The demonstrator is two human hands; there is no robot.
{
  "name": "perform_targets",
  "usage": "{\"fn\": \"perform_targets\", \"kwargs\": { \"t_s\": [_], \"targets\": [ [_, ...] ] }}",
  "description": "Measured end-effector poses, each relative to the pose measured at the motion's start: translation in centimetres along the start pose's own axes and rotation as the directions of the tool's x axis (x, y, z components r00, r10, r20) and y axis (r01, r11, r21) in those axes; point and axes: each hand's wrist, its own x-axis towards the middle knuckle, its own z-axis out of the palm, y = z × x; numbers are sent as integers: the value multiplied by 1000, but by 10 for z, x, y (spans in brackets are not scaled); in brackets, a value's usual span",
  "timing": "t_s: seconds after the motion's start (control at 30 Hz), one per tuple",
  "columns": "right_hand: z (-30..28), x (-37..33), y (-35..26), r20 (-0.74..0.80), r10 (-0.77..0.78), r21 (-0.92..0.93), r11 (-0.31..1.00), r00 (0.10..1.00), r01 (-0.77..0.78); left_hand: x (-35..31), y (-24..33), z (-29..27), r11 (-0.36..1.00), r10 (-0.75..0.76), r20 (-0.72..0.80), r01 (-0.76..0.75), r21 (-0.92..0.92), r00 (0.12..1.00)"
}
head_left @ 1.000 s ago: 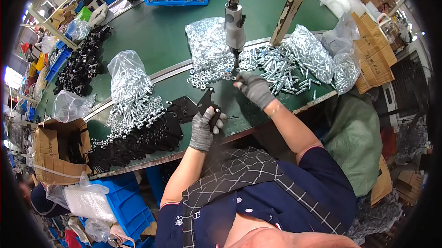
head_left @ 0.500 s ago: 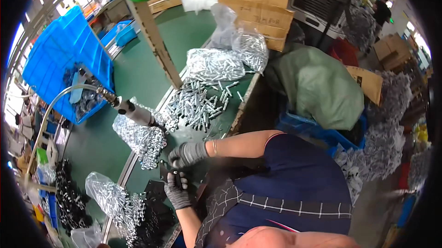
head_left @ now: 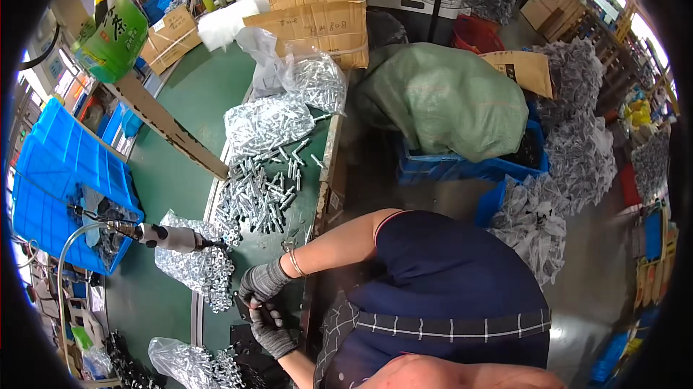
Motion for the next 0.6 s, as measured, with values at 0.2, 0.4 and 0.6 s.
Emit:
{"fn": "perform_targets", "kwargs": {
  "t_s": [0.2, 0.4, 0.6],
  "targets": [
    [-8, -3, 3, 56, 17, -25, 1000, 998, -15, 3, 1, -3, 1000, -26, 57, 25, 16, 998],
    [-1, -7, -32, 62, 46, -491, 871, 997, -10, -6, -1, 7, 998, 58, -223, -54, 25, 973],
    [-18, 6, -30, 393, -206, -583, 697, 896, 416, -2, 0, 13, 999, 30, -143, -32, -14, 989]
  ]
}}
